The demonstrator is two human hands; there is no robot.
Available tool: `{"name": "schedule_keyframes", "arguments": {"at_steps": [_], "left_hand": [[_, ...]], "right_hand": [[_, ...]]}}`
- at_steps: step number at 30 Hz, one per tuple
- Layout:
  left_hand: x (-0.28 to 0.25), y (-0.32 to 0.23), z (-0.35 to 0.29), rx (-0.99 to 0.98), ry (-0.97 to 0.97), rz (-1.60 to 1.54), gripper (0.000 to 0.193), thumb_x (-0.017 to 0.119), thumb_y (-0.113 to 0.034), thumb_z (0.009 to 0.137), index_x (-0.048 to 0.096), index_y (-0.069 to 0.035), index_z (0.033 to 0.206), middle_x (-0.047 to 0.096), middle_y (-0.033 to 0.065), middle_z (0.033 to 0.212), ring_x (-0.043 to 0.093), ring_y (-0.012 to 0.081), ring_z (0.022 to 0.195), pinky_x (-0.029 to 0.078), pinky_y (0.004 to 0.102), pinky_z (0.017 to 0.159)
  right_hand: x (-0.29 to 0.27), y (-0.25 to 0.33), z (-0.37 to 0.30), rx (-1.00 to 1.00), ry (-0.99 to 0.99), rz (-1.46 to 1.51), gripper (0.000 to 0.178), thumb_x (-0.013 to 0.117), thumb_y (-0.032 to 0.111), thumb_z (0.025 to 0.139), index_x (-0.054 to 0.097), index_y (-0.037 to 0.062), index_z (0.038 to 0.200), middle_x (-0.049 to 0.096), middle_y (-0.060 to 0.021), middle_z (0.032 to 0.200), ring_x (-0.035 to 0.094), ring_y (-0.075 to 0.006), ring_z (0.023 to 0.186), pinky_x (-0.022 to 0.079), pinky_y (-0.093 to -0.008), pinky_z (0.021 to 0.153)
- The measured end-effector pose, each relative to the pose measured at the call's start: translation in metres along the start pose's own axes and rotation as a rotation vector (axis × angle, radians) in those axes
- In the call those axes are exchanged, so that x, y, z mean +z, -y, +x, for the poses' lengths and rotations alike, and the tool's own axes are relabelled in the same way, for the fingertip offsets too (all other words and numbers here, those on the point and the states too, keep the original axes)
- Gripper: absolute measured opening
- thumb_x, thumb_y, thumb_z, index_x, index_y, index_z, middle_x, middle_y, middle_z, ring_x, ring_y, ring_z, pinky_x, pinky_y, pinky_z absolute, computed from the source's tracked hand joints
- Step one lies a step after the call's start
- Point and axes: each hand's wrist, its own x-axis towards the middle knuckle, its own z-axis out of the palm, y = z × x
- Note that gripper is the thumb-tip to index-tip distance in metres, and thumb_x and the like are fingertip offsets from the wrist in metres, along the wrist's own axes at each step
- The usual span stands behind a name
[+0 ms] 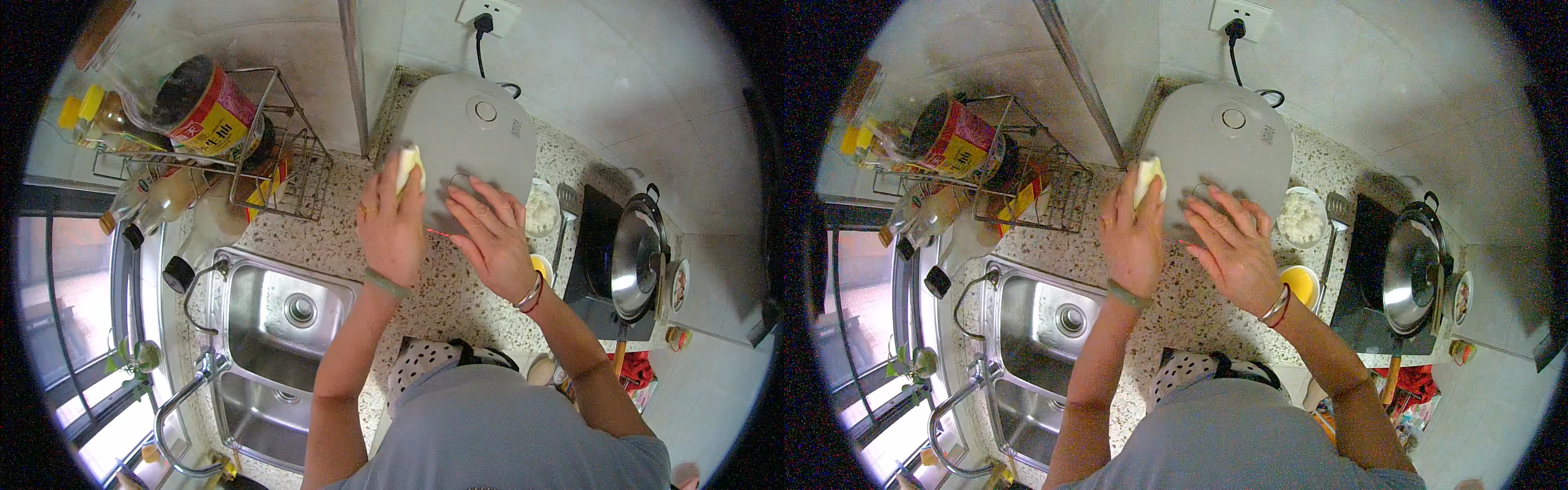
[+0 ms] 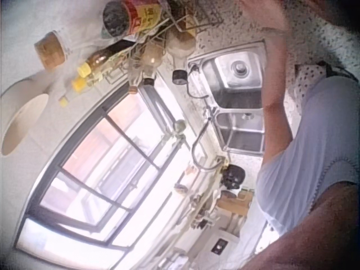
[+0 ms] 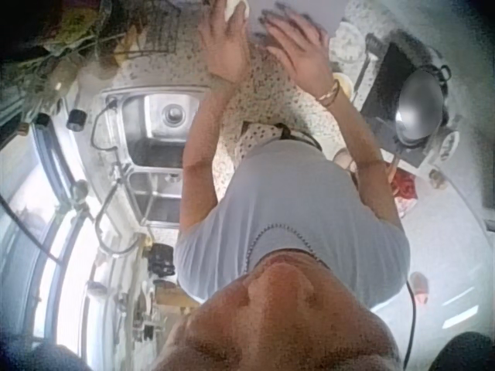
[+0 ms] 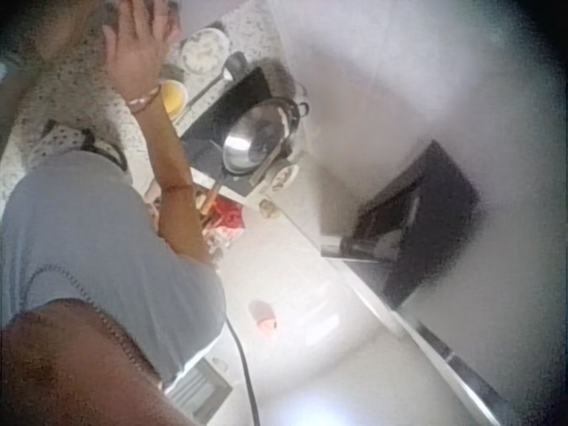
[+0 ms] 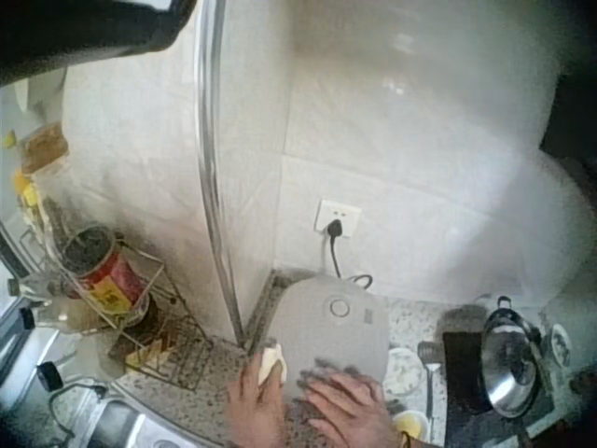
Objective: The person cleans the exterior of a white rice cooker using a yellow cloth. They wipe the top and sides of the appliance, briefly rinse the cloth under the tap, and continue wiping the surface. The person also briefly interacts with a bowl of yellow liquid and a pot on the stove.
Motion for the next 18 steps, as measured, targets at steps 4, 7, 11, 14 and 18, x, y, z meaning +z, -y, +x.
{"name": "schedule_keyframes", "arguments": {"at_steps": [4, 7, 11, 14, 18], "left_hand": [[0.012, 0.019, 0.011, 0.005, -0.036, -0.1, 0.038, 0.061, -0.009, 0.082, 0.059, -0.009, 0.12, 0.047, 0.0097, 0.132, 0.048, 0.031, 0.112, 0.04, 0.0411, 0.093], [0.011, 0.013, -0.006, -0.001, -0.018, -0.071, 0.039, 0.059, -0.006, 0.081, 0.06, -0.009, 0.12, 0.048, 0.011, 0.13, 0.049, 0.031, 0.11, 0.042, 0.0411, 0.09], [-0.005, -0.003, -0.042, 0.006, 0.066, -0.13, 0.041, 0.059, -0.004, 0.08, 0.059, -0.01, 0.121, 0.047, 0.0141, 0.13, 0.049, 0.0323, 0.109, 0.042, 0.0412, 0.091], [-0.007, -0.006, -0.044, -0.009, 0.082, -0.147, 0.043, 0.062, -0.003, 0.08, 0.058, -0.011, 0.123, 0.047, 0.0159, 0.131, 0.048, 0.0345, 0.112, 0.041, 0.0423, 0.094], [0.001, 0.006, -0.011, -0.019, 0.035, -0.071, 0.042, 0.059, -0.005, 0.083, 0.057, -0.011, 0.124, 0.046, 0.0164, 0.132, 0.048, 0.0358, 0.112, 0.039, 0.0434, 0.094]], "right_hand": [[0.001, 0.001, -0.001, 0.004, -0.009, 0.017, 0.043, 0.064, 0.026, 0.082, 0.058, 0.0052, 0.12, 0.051, -0.0041, 0.132, 0.039, -0.0243, 0.129, 0.029, -0.0454, 0.102], [0.0, 0.001, -0.003, 0.017, -0.006, 0.045, 0.043, 0.064, 0.024, 0.082, 0.058, 0.0052, 0.12, 0.051, -0.0049, 0.132, 0.039, -0.0246, 0.129, 0.029, -0.0451, 0.102], [-0.002, 0.001, -0.01, 0.032, -0.018, 0.07, 0.041, 0.063, 0.023, 0.083, 0.058, 0.005, 0.12, 0.052, -0.0057, 0.131, 0.04, -0.025, 0.128, 0.03, -0.0447, 0.101], [-0.004, 0.002, -0.013, 0.032, -0.011, 0.077, 0.04, 0.063, 0.022, 0.083, 0.059, 0.0049, 0.119, 0.052, -0.006, 0.131, 0.04, -0.0253, 0.128, 0.03, -0.0444, 0.101], [-0.004, 0.002, -0.013, 0.034, -0.023, 0.082, 0.038, 0.063, 0.022, 0.083, 0.059, 0.0047, 0.117, 0.053, -0.0061, 0.13, 0.041, -0.0255, 0.127, 0.03, -0.0442, 0.101]]}}
